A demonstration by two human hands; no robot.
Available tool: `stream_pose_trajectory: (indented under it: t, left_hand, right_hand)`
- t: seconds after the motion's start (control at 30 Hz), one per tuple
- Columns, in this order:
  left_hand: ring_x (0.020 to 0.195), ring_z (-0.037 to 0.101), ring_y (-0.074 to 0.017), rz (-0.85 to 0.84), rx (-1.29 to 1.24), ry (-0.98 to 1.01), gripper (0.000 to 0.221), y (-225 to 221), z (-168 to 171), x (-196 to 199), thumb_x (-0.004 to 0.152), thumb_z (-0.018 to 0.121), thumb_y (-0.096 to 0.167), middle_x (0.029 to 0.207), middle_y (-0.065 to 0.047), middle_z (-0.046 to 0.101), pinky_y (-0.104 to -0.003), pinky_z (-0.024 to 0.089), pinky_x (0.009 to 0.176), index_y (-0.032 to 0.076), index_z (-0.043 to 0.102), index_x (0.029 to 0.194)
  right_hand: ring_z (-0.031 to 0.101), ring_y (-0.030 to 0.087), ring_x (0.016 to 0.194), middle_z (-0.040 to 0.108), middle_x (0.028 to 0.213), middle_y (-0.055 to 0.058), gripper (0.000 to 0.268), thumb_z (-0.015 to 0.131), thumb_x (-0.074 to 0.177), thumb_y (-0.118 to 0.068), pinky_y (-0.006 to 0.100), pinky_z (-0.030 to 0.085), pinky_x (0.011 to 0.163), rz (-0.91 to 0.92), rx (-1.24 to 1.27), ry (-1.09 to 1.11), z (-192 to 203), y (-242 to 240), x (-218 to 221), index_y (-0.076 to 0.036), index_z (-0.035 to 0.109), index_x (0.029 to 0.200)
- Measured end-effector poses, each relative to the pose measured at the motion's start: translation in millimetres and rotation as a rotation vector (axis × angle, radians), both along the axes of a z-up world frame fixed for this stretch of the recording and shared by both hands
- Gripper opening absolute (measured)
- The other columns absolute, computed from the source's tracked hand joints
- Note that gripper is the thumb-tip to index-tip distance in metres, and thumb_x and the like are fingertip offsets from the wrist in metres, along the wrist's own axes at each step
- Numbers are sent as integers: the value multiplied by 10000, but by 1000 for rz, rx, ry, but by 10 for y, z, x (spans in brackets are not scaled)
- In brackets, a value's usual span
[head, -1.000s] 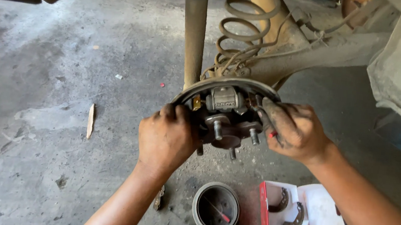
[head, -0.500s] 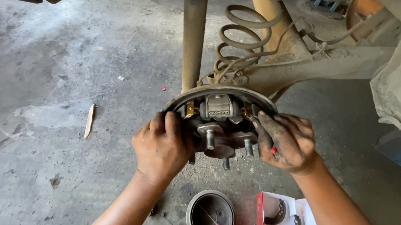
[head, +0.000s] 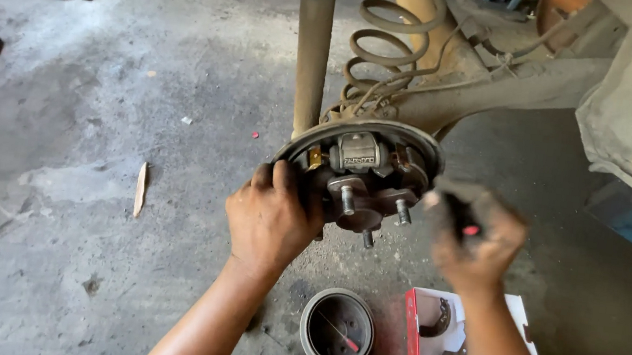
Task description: Repairing a drum brake assembly by manipulating springs and brake shoes with a screwdriver
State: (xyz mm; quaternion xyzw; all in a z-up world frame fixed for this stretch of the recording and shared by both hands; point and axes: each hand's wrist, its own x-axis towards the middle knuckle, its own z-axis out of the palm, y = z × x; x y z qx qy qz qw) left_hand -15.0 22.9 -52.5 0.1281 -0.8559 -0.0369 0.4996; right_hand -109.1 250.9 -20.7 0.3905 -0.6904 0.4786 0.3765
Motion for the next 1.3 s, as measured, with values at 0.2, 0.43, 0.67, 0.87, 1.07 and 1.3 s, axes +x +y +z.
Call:
stream_pose_trajectory:
  t: [0.2, 0.43, 0.67, 0.87, 1.07, 1.3]
  left_hand:
    - [527, 687, -453, -94, 115, -119, 268, -14, 194, 89, 701, 711, 272, 687, -163, 653, -531, 545, 462, 56, 614, 826]
    - [559, 703, -454, -104, 128, -175, 233, -118, 117, 73, 708, 703, 253, 712, -160, 685, -540, 560, 481, 80, 666, 860]
    - [620, 712, -486, -242, 161, -369, 314, -227, 280, 136, 688, 730, 249, 700, -195, 687, -586, 579, 556, 35, 633, 896]
    - [620, 667, -500, -287, 159, -472, 219, -264, 362, 137, 735, 651, 190, 722, -208, 678, -601, 543, 552, 31, 635, 886]
    - [614, 649, -509, -273, 64, -588, 208, -265, 436, 150, 737, 594, 150, 766, -245, 680, -596, 540, 535, 19, 653, 888]
    - [623, 649, -523, -255, 157, -612, 244, -169, 490, 220, 731, 629, 167, 757, -252, 680, -601, 543, 538, 12, 642, 919]
  right_hand:
    - [600, 132, 444, 605, 528, 96, 199, 587, 991, -4, 288, 501, 464, 159, -194, -233, -310, -254, 440, 101, 660, 1143]
    - [760, 306, 802, 742, 845, 225, 120, 740, 895, 54, 428, 598, 689, 94, -168, -42, -185, -439, 450, 114, 746, 999]
    - [746, 289, 925, 738, 898, 229, 121, 749, 881, 33, 422, 608, 798, 215, -208, -155, -179, -334, 347, 103, 730, 977]
    - [536, 130, 591, 556, 737, 91, 443, 596, 896, -297, 254, 466, 455, 472, -504, -638, 62, -37, 592, 94, 686, 1083]
    - [625, 132, 623, 713, 954, 125, 469, 454, 1089, -449, 237, 508, 558, 216, -171, -406, 9, 161, 824, -48, 662, 962]
    - [564, 80, 524, 644, 924, 103, 139, 653, 1013, -173, 207, 430, 524, 56, -119, -145, 69, -97, 939, -47, 659, 1072]
